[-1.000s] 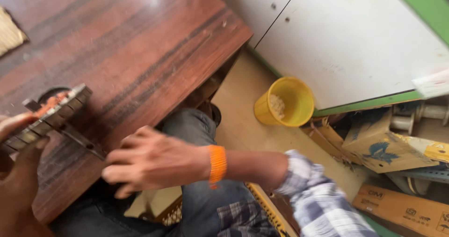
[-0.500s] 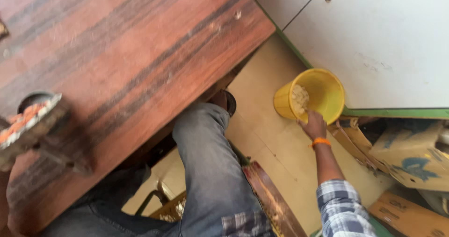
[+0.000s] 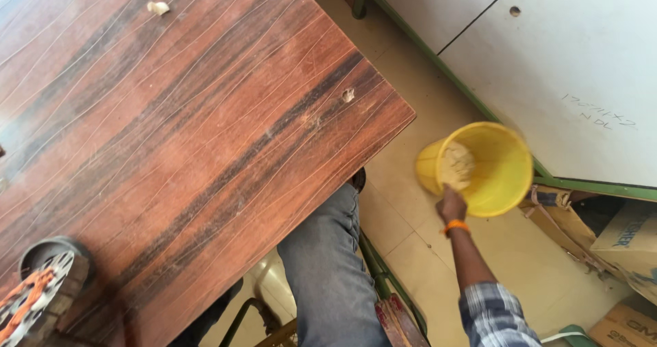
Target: The person holds a small circular electrical component with copper windings and repeatedly inserts and removes a metal pin or shaft through its center. The hands rotate the component and adjust the pin while seated at a workbench with other similar components nearby.
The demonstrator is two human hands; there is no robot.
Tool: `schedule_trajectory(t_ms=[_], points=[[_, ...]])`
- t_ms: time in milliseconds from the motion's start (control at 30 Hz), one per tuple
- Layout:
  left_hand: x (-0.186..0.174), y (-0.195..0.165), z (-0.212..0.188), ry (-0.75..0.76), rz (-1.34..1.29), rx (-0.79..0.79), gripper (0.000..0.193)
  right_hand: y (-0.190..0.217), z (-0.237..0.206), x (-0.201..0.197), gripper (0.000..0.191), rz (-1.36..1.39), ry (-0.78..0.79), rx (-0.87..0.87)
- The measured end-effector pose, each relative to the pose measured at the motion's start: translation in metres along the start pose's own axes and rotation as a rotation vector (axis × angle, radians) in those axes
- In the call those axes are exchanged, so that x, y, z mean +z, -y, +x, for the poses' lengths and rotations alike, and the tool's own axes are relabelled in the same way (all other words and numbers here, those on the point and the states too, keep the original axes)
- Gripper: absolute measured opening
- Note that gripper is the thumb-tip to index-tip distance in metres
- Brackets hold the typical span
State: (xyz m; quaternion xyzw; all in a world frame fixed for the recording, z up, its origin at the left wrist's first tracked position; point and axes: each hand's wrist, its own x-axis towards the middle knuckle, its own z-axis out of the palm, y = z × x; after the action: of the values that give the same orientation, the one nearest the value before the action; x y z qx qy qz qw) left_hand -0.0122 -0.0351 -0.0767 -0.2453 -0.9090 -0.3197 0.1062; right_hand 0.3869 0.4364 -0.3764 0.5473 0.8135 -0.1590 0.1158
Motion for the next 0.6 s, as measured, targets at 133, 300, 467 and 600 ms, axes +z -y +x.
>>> schedule_trajectory(t_ms=[133,300,467,600], points=[[0.008,-0.016,0.006,-0.008,0.007,0.039,0.031,0.033,-0.070,0.030,0.054,0.074,-0.005,-0.317],[-0.049,-0.042,-0.007,-0.066,-0.003,0.092,0.033,0.095,-0.133,0.030,0.056,0.183,0.149,-0.415],[-0.049,-0.047,-0.018,-0.103,-0.087,0.137,0.035,0.109,-0.129,-0.003,0.064,0.725,0.420,-0.554],[-0.047,-0.061,-0.015,-0.090,-0.196,0.148,0.067,0.124,-0.130,-0.023,0.063,0.679,0.384,-0.361]])
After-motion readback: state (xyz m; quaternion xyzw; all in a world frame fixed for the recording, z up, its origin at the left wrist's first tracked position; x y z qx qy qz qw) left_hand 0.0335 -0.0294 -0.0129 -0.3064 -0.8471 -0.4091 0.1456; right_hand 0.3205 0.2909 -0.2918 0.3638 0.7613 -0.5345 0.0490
